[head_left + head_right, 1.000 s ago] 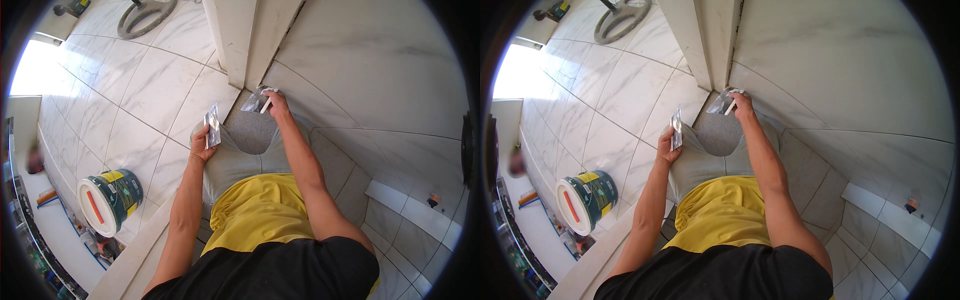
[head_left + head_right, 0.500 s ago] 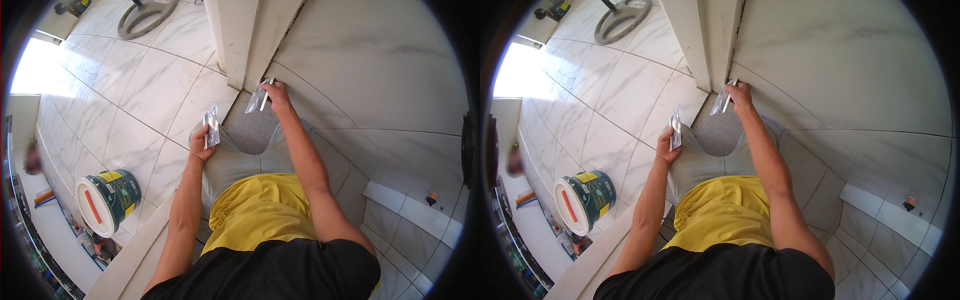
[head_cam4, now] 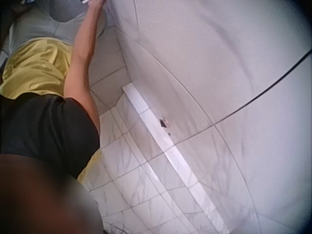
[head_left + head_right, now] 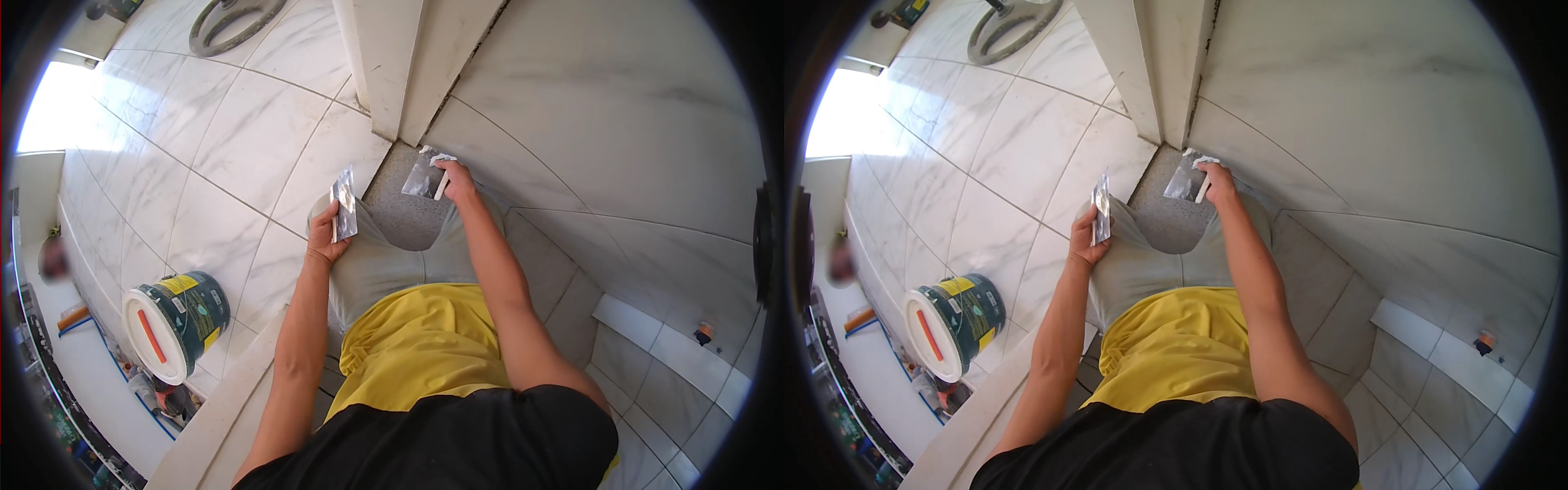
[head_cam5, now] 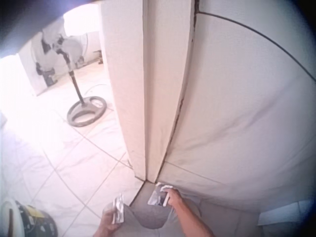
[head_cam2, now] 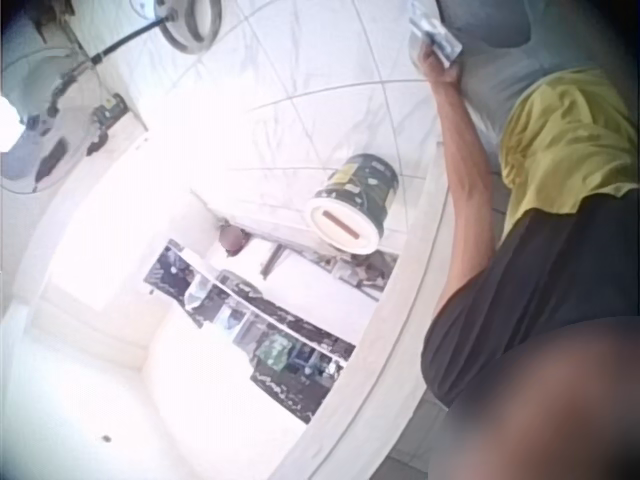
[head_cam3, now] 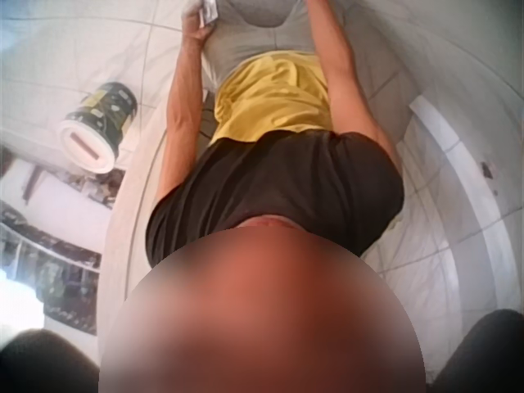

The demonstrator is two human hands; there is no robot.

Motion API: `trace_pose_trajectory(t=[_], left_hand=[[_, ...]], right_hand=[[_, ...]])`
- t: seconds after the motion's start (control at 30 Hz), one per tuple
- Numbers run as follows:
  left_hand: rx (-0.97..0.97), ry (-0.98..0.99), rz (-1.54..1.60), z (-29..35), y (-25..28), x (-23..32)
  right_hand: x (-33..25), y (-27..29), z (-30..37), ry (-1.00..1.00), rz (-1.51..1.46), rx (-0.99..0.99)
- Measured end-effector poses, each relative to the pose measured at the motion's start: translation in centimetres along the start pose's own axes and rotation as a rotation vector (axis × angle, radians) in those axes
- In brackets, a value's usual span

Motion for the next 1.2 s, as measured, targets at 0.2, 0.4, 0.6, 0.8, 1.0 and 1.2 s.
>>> trace_pose_trajectory(t=[0.2, 0.4, 0.6, 0.8, 1.0, 1.2], left_hand=[[0.022, 0.016, 0.012, 0.1, 0.2, 0.1], [0.021, 0.015, 0.017, 0.1, 0.2, 0.2], [0.036, 0.024, 0.049, -0.2, 0.3, 0.1], [0.032, 0.013, 0.041, -0.1, 0.4, 0.3], [0.044, 0.002, 0.06, 0.0, 0.0, 0.0], [-0.259, 0.07, 0.081, -0.1, 0.6, 0.3]], right_hand=[[3.7, 1.3, -4.6, -0.078, -0.007, 0.03], [5.2, 1.3, -6.6, -0.097, -0.066, 0.023], [5.0, 0.5, -6.6, -0.134, -0.101, 0.034], [3.4, -0.8, -4.6, -0.028, -0.011, 0.057], [1.2, -1.7, -3.0, 0.059, 0.112, 0.066], [-0.8, -3.1, -0.7, 0.123, 0.086, 0.024]])
Point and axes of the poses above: each hand's wrist, its own z-axis away from the middle knuckle, its own y-axis out of the back of the hand, x = y × z, the point moved 6 cm from there along -z, towards the middle knuckle, and after that the axes turned 5 degrees about y, right-handed, at the moved point
